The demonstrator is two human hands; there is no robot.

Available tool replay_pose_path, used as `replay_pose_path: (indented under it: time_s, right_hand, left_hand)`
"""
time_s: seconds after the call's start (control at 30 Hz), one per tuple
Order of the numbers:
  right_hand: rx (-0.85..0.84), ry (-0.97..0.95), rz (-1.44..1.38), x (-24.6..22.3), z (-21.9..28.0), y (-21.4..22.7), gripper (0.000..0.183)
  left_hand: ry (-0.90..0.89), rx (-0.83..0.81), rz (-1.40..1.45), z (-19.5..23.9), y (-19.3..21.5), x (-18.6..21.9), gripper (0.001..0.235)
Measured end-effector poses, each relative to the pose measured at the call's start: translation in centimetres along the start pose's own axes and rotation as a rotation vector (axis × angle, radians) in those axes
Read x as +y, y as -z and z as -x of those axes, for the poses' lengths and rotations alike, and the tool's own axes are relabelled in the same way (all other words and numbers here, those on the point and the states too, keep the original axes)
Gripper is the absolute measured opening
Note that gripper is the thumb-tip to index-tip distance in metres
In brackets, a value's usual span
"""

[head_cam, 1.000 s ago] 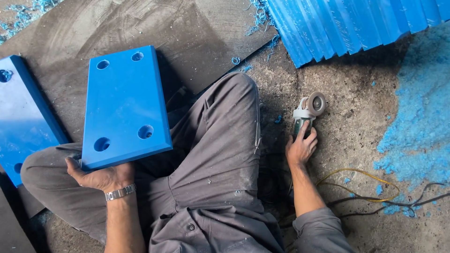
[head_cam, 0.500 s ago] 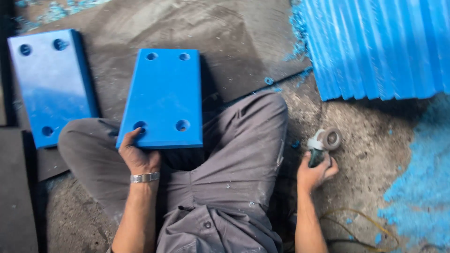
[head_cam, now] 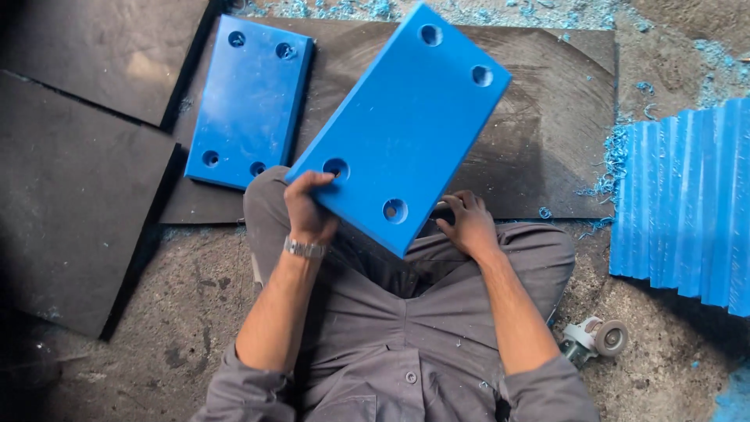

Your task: Finishing edges and holes of blue plastic blocks using an angle grinder and deburring tool.

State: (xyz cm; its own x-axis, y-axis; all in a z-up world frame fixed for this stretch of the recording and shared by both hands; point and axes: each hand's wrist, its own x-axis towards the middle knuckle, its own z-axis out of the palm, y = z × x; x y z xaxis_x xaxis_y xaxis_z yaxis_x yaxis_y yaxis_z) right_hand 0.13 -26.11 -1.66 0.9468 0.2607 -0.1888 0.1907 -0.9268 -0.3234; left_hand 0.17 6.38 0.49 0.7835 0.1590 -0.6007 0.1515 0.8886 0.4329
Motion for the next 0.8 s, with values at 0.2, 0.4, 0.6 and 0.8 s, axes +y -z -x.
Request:
replay_pose_path:
  time_s: [0.2, 0.4, 0.6, 0.8]
  right_hand:
    - [-0.229, 0.162, 0.427, 2.0, -1.2, -9.6, 0.021]
    - [-0.207, 0.313, 0.142, 0.5, 1.6, -4.4, 0.033]
    - [-0.082, 0.214, -0.226, -3.7, 3.4, 3.4, 0.034]
    - [-0.018, -0.067, -0.363, -3.6, 0.1, 2.2, 0.037]
  left_hand:
    - [0.147, -0.217, -0.120, -8.1, -3.8, -0.5, 0.010]
    - [0.282, -0.215, -0.422, -13.7, -7.1, -6.7, 0.011]
    - [0.415, -0.217, -0.549, -16.3, -6.9, -9.5, 0.026]
    - [0.001, 0.128, -0.814, -20.2, -4.0, -12.1, 0.067]
